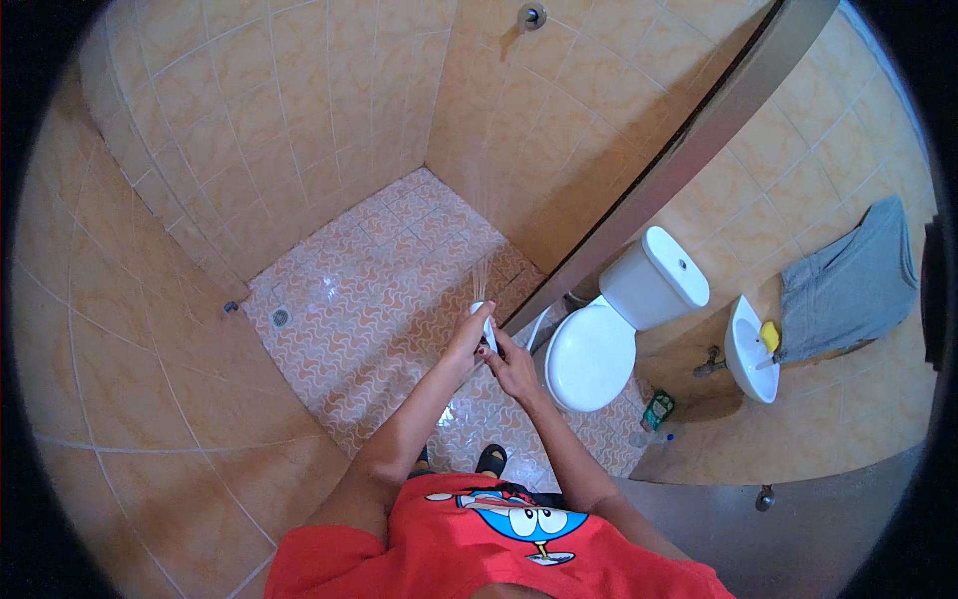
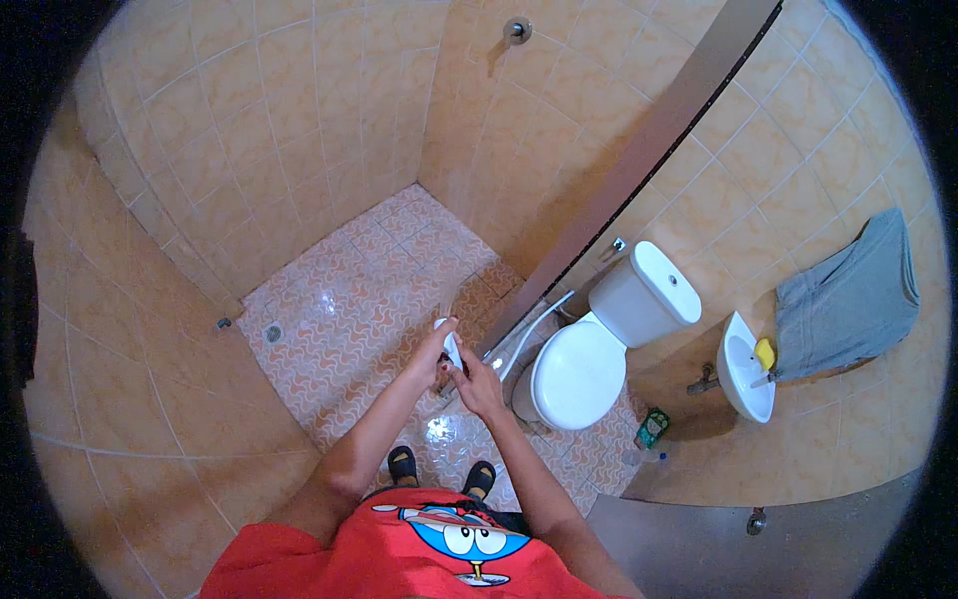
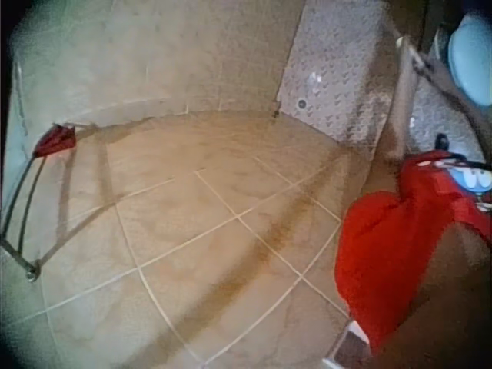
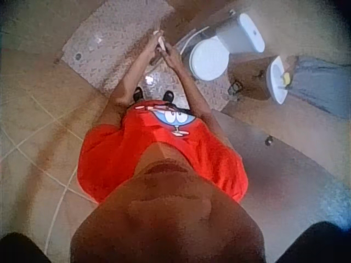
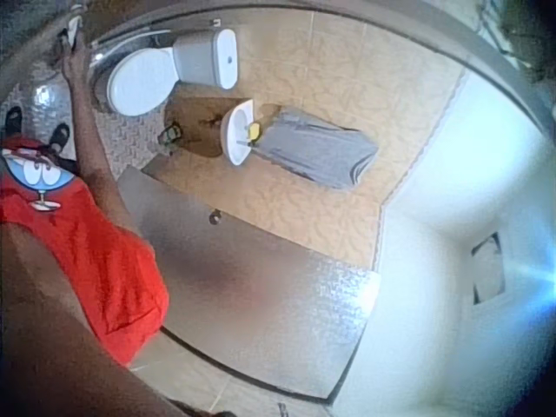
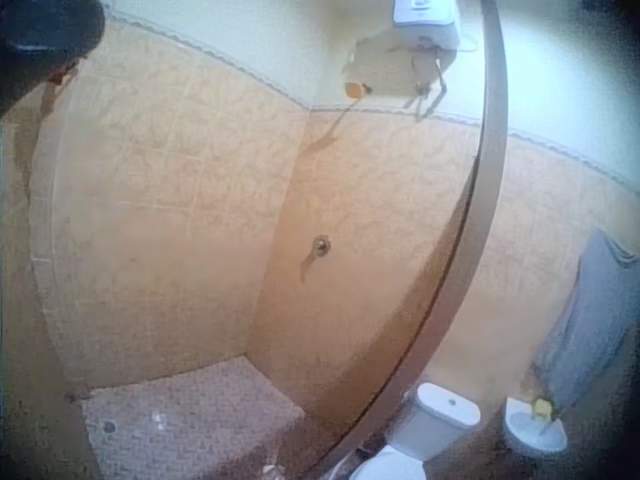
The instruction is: Inspecting, cleaning, and testing a toilet bidet spray nozzle and water supply hose in a hotel restroom.
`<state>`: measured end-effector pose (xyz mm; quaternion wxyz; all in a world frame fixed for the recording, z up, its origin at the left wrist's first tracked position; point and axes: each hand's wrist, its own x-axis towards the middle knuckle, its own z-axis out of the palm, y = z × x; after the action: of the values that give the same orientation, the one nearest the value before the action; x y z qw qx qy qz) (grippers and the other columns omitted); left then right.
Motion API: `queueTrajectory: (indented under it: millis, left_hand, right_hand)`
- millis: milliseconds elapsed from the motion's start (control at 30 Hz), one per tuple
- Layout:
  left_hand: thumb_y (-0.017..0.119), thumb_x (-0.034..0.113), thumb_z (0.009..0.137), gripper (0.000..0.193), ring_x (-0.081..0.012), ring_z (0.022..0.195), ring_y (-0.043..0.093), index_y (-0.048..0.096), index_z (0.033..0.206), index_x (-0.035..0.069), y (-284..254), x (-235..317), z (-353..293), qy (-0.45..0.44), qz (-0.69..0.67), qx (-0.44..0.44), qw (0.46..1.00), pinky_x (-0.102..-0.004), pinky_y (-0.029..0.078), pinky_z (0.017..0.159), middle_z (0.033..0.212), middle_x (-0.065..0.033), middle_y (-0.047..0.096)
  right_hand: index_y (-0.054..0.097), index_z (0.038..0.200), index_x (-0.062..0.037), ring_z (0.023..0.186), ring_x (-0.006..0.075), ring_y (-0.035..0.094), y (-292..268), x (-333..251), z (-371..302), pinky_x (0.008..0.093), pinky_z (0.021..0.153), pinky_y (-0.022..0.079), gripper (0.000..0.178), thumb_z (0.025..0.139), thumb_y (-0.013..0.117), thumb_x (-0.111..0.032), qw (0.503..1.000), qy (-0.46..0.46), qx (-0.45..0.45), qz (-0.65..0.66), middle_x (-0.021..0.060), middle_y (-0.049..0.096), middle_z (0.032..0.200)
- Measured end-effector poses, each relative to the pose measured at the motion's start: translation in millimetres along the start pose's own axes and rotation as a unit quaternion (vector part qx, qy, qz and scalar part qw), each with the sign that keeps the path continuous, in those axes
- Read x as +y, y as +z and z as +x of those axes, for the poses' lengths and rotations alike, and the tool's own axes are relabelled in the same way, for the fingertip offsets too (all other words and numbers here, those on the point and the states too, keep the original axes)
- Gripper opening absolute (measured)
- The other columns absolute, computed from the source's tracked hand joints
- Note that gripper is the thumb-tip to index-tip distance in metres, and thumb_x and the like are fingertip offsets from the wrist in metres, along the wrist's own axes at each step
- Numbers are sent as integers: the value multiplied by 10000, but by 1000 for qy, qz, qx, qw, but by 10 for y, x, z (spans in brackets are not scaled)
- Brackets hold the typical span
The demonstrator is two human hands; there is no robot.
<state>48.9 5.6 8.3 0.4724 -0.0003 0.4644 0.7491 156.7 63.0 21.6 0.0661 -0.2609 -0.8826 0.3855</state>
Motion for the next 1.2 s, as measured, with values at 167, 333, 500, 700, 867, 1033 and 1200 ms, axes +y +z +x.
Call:
queueTrajectory:
  millis: [167, 333, 500, 700, 867, 1033, 1200]
  left_hand:
    - [579, 262, 758, 197, -71, 480, 461, 487, 681, 106, 124, 76, -180, 45, -8, -29, 999, -223, 351, 399, 589, 11, 480]
    - [578, 198, 746, 125, -74, 529, 487, 515, 762, 92, 282, 294, -463, 128, 27, -7, 991, -223, 378, 434, 634, 11, 511]
    - [596, 135, 725, 131, -106, 648, 541, 549, 813, 51, 394, 510, -668, 157, 36, 3, 987, -238, 430, 551, 755, -31, 580]
    - [596, 86, 731, 141, -118, 723, 557, 543, 855, 42, 456, 505, -674, 243, 46, -39, 968, -249, 455, 604, 827, -66, 593]
    - [579, 48, 722, 149, -117, 782, 543, 526, 861, 67, 522, 536, -823, 225, 33, -81, 970, -240, 442, 603, 874, -45, 571]
    - [568, 11, 711, 159, -127, 862, 520, 515, 846, 78, 509, 442, -820, 293, 19, -112, 949, -259, 437, 635, 875, -29, 545]
    - [549, -32, 705, 162, -154, 920, 497, 499, 822, 68, 524, 459, -882, 314, 6, -139, 939, -305, 404, 795, 854, -27, 512]
  right_hand:
    - [381, 1233, -157, 726, 310, 566, -3, -38, -89, 376, 645, 437, 493, 782, 531, -289, 997, -47, 55, -18, 166, 573, 883]
    - [368, 1243, -137, 816, 302, 570, -128, -290, -156, 359, 684, 450, 512, 781, 539, -277, 991, -95, 94, -20, 155, 549, 1007]
    - [438, 1158, -63, 883, 331, 552, -307, -572, -199, 360, 732, 448, 454, 731, 563, -153, 979, -150, 138, 15, 182, 542, 1019]
    - [472, 1095, -51, 773, 317, 553, -394, -452, -116, 356, 679, 450, 393, 727, 563, -153, 944, -262, 195, -50, 160, 557, 913]
    - [481, 1049, -34, 806, 325, 554, -445, -387, -124, 358, 690, 450, 343, 730, 553, -136, 935, -287, 195, -75, 169, 555, 929]
    - [476, 1055, -35, 881, 329, 545, -480, -389, -120, 351, 740, 452, 356, 727, 567, -141, 929, -305, 191, -83, 172, 545, 984]
    - [475, 1060, -28, 893, 328, 544, -505, -450, -186, 356, 749, 453, 384, 704, 591, -113, 927, -309, 190, -95, 174, 543, 999]
